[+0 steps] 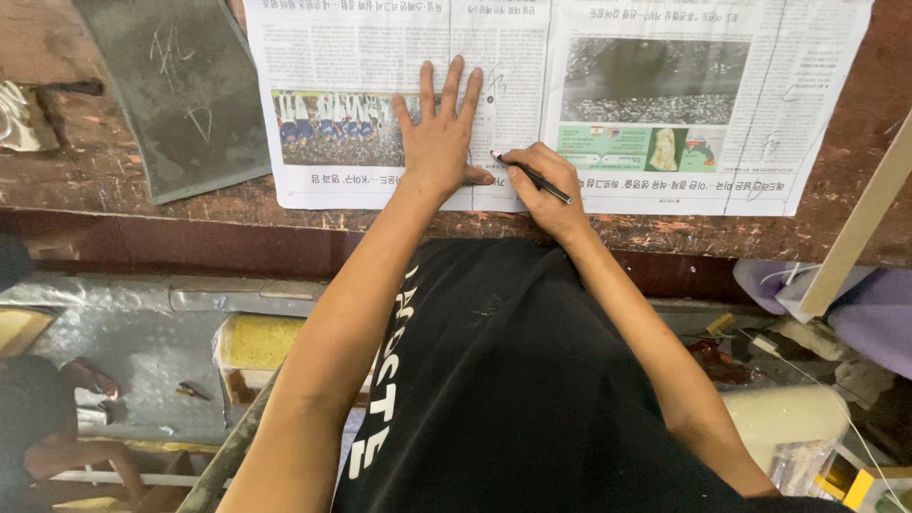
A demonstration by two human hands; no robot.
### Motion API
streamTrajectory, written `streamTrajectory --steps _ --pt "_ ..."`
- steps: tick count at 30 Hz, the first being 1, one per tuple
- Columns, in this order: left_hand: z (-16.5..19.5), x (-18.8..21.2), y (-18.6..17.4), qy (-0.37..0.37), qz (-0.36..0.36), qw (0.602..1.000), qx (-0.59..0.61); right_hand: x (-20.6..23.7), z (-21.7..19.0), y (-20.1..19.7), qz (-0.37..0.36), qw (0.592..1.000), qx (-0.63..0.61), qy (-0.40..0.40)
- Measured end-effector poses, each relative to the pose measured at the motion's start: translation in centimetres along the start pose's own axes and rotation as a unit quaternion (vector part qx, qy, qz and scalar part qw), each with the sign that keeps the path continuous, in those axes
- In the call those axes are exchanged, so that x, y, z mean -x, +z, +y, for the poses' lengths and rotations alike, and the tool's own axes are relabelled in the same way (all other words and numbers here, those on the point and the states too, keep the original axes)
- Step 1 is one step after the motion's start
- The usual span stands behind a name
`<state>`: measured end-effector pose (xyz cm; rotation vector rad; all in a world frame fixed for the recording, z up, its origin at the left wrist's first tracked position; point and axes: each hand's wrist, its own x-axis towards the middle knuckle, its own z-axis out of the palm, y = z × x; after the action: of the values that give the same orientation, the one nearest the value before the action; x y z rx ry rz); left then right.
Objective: The person spreads newspaper over the workbench and lays gray fabric pieces on it. They trace outlines around the pieces with a pen, repositioning the fabric and using a wrench to hold the paper flat while drawing.
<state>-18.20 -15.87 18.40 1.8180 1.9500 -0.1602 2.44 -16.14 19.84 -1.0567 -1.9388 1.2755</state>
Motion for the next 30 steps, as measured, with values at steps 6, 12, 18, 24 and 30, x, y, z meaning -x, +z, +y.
streamTrajectory --steps 6,12,18,24,30 --pt "-0.1 0.1 0.2 0.001 -0.001 1.000 0.000 0.1 -0.4 0.2 -0.003 0.999 0.013 0.038" --pt "-0.1 0.0 0.3 0.002 -0.013 1.000 -0.006 -0.2 -0.5 0.3 0.005 0.999 0.035 0.012" --pt "-0.1 -0.3 0.4 0.008 -0.005 1.000 -0.028 0.8 -0.1 -0.2 -0.010 0.998 0.015 0.052" --pt "-0.2 -0.1 0.2 0.011 -0.012 1.000 -0.015 2.0 0.7 -1.7 0.031 0.972 -0.119 0.199" --pt "-0.1 0.2 -0.3 0.018 -0.018 1.000 -0.010 2.8 0.4 -0.8 -0.007 0.972 -0.158 0.175"
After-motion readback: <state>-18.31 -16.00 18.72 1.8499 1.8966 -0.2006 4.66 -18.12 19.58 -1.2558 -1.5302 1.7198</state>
